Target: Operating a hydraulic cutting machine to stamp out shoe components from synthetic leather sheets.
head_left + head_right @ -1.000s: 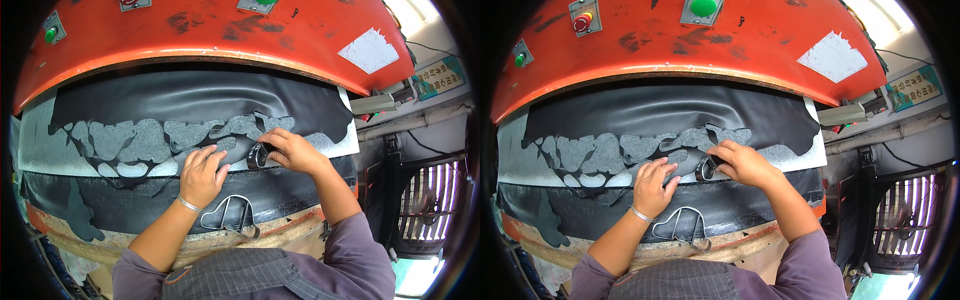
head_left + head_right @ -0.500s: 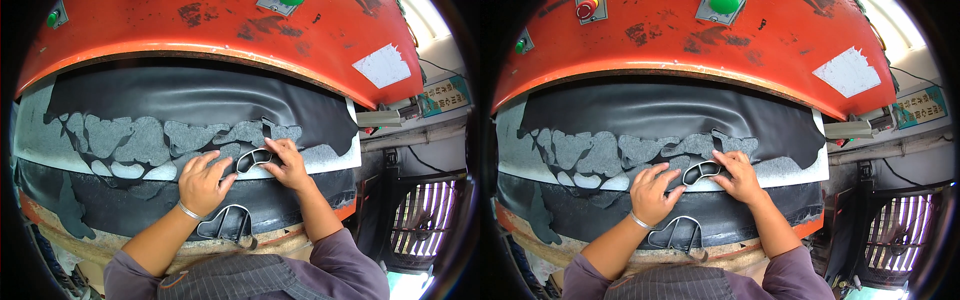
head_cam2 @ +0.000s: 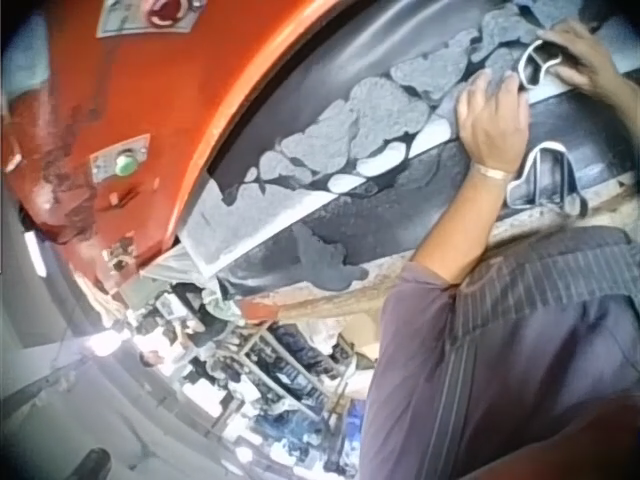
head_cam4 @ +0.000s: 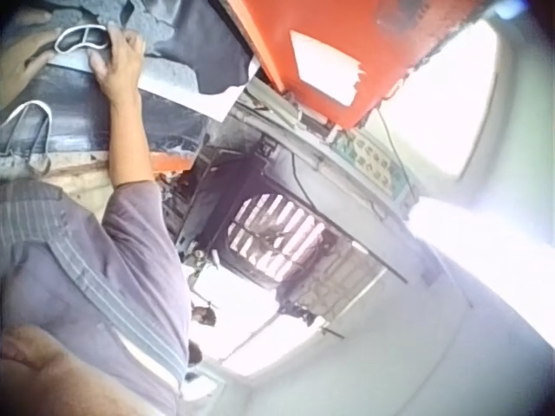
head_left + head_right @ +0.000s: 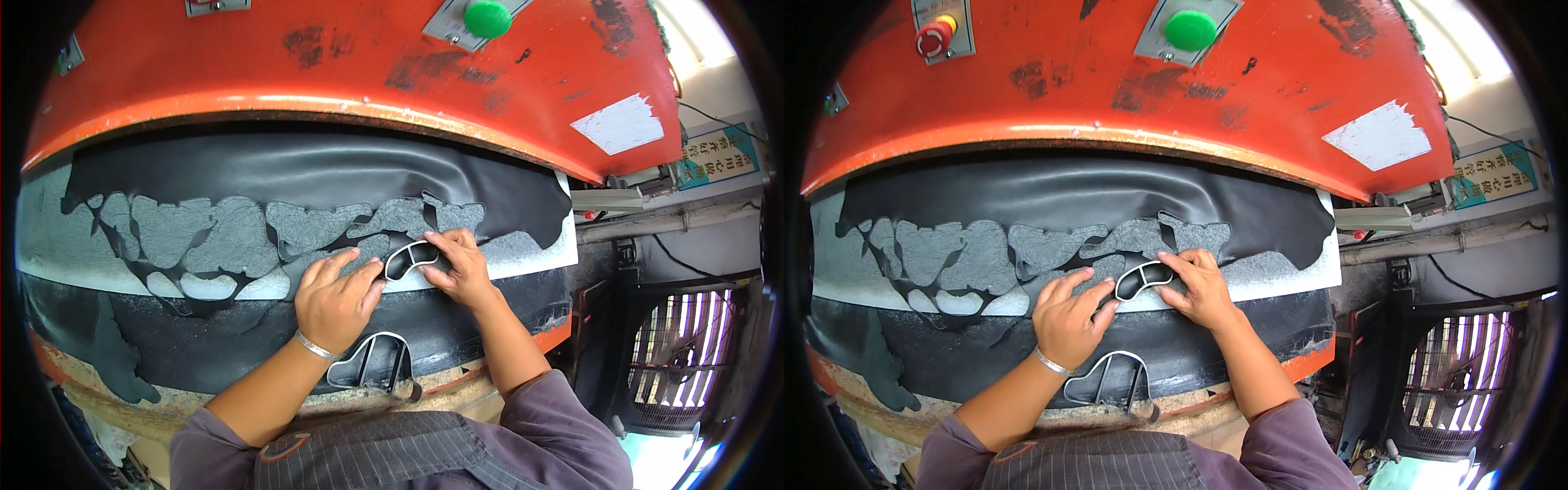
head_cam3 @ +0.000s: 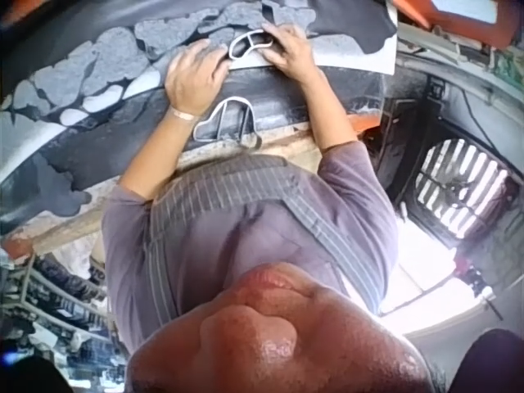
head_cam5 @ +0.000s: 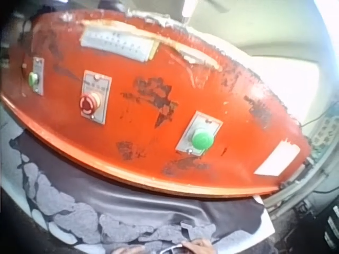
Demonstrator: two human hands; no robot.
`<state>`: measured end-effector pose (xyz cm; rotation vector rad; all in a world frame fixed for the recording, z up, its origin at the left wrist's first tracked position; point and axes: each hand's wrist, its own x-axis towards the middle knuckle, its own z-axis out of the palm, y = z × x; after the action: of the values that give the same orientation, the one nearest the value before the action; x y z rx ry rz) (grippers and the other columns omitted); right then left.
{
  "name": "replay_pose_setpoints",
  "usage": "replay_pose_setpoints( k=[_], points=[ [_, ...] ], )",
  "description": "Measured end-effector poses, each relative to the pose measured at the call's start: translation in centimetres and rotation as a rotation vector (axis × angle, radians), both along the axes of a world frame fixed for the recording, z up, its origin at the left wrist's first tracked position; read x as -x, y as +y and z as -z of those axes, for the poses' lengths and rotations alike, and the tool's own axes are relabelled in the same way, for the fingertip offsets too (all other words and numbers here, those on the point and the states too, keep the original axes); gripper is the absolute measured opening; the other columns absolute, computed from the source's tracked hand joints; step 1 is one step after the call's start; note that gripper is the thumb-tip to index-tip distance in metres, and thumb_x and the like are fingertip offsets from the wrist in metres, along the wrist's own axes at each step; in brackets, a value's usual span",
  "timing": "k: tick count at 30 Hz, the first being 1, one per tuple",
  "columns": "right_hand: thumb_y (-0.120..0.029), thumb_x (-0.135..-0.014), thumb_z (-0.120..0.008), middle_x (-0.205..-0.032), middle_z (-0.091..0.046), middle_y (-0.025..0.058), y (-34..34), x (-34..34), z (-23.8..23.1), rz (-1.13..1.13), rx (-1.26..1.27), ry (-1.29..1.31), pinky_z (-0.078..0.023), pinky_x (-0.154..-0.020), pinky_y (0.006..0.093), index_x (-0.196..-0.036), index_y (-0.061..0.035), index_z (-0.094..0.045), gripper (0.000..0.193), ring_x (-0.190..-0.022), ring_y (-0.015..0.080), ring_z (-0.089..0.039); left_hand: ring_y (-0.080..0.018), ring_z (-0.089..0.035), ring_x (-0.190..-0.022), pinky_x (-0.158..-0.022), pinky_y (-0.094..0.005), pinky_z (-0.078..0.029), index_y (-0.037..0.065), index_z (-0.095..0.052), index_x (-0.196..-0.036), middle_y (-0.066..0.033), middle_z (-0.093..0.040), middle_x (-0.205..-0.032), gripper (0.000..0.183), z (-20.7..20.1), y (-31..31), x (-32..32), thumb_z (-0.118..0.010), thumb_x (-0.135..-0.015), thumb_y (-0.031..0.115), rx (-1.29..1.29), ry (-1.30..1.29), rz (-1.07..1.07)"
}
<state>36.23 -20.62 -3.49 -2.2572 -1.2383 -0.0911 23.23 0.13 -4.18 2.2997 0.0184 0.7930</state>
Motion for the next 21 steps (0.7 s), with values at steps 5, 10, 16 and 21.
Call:
replay_pose_setpoints(
  k=[5, 10, 16, 21],
  points=[
    [-0.02, -0.07, -0.079, -0.099, -0.062, 0.012, 0.7, 0.2, -0.8, 0.067, 0.0, 0.082, -0.045, -0.083, 0.0378, -0.127, -0.0088, -0.056, 0.062, -0.092, 0.0287, -0.056, -0.0284, -0.063, -0.097, -0.086, -0.0391, -0.047, 0.009, -0.066, -0.107, -0.0138, -0.067, -0.1, 0.039, 0.0, 0.3, 0.2, -0.076, -0.071, 0.018, 0.045, 0.096, -0.015],
    [-0.022, -0.07, -0.08, -0.116, -0.062, 0.0125, 1.4, 0.2, -4.3, 0.201, -0.127, -0.137, -0.041, -0.094, 0.0382, -0.133, -0.0072, -0.05, 0.071, -0.106, 0.0292, -0.054, -0.0194, -0.062, -0.101, -0.09, -0.0342, -0.047, 0.003, -0.063, -0.108, -0.0103, -0.067, -0.106, 0.028, -4.1, 8.6, -1.7, -0.07, -0.083, 0.015, 0.536, 0.047, -0.032],
    [-0.012, -0.08, -0.075, -0.098, -0.063, 0.0107, 6.1, 1.3, -10.3, 0.259, -0.533, -0.033, -0.05, -0.073, 0.029, -0.127, -0.0032, -0.052, 0.053, -0.082, 0.0166, -0.06, -0.012, -0.06, -0.087, -0.082, -0.0281, -0.048, 0.002, -0.063, -0.097, -0.0056, -0.066, -0.094, 0.024, -9.5, 24.5, 3.8, -0.051, -0.099, 0.022, 0.438, -0.454, -0.493],
    [-0.002, -0.085, -0.067, -0.075, -0.06, 0.0059, 9.7, -1.1, -17.3, 0.304, -0.754, -0.083, -0.047, -0.062, 0.0238, -0.109, 0.0009, -0.047, 0.031, -0.068, 0.0094, -0.055, -0.01, -0.048, -0.071, -0.069, -0.0259, -0.042, 0.002, -0.058, -0.085, -0.0007, -0.054, -0.078, 0.033, -16.1, 27.8, 6.1, -0.045, -0.102, 0.027, 0.15, -0.748, -0.59]
  ],
)
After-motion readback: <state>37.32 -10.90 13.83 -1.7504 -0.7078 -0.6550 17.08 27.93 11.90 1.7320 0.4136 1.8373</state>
